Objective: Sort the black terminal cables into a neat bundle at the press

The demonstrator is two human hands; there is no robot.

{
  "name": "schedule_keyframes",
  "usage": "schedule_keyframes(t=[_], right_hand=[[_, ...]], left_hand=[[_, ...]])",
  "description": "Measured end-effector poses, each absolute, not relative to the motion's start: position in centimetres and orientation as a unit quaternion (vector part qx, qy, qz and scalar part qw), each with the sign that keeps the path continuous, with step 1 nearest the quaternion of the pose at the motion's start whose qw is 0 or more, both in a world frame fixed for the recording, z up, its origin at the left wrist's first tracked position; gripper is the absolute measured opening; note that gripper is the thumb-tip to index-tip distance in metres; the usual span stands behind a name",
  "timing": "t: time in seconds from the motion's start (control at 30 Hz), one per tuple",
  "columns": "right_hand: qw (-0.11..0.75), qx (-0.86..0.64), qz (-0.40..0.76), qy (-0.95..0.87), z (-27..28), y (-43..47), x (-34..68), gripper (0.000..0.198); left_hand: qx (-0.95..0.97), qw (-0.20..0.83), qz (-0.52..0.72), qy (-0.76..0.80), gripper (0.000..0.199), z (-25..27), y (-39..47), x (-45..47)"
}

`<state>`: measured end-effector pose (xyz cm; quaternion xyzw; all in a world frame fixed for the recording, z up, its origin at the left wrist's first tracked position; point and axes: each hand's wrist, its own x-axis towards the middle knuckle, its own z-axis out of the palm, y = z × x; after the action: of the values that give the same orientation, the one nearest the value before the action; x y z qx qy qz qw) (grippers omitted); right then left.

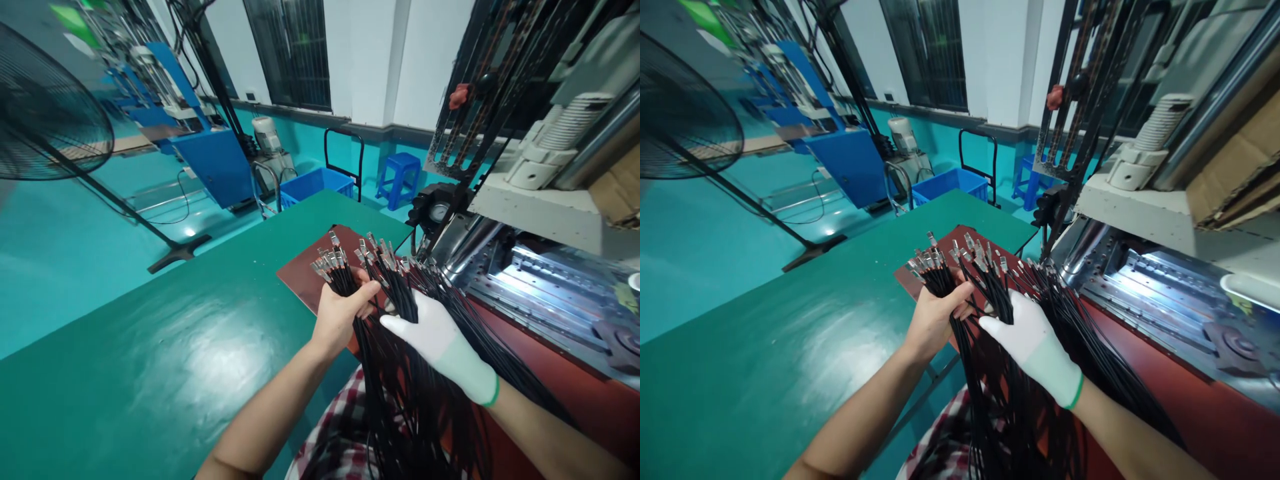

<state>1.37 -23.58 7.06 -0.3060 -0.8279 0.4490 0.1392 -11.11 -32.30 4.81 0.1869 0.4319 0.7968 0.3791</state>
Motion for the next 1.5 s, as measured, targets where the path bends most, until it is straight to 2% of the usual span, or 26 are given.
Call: schedule_keyframes(t=[0.3, 0.57, 0.73, 0.83, 0.97, 1.23, 1.5], right_hand=[[0.122, -0.316, 0.458, -0.822, 7.1, -23.5, 1.3, 0.013], [0.154, -0.288, 0.459, -0.826, 6.0, -22.2, 2.1, 0.024], [0.145, -0.284, 0.522, -0.791, 6.0, -22.4, 2.2, 0.036], [0.158, -0.273, 0.524, -0.791, 6.4, -22.6, 2.3, 0.032], [0.166, -0.307, 0.500, -0.793, 6.9, -22.7, 2.2, 0.025], [0.180, -0.329, 0.491, -0.786, 7.2, -22.9, 1.3, 0.026], [0.183, -0.302, 0.537, -0.766, 7.0, -22.9, 1.7, 0.031]], left_hand=[[0.176, 0.389, 0.795, 0.431, 0.027, 4.7, -32.6, -11.2], [0.165, 0.402, 0.778, 0.454, 0.032, 4.5, -33.1, -11.4], [0.186, 0.396, 0.756, 0.487, 0.029, 4.2, -33.5, -11.8], [0.224, 0.395, 0.732, 0.507, 0.026, 4.4, -33.8, -12.0], [0.227, 0.439, 0.741, 0.455, 0.027, 4.6, -33.7, -11.8], [0.245, 0.384, 0.771, 0.446, 0.025, 3.9, -32.5, -10.9], [0.236, 0.391, 0.751, 0.476, 0.027, 4.2, -32.8, -11.0]])
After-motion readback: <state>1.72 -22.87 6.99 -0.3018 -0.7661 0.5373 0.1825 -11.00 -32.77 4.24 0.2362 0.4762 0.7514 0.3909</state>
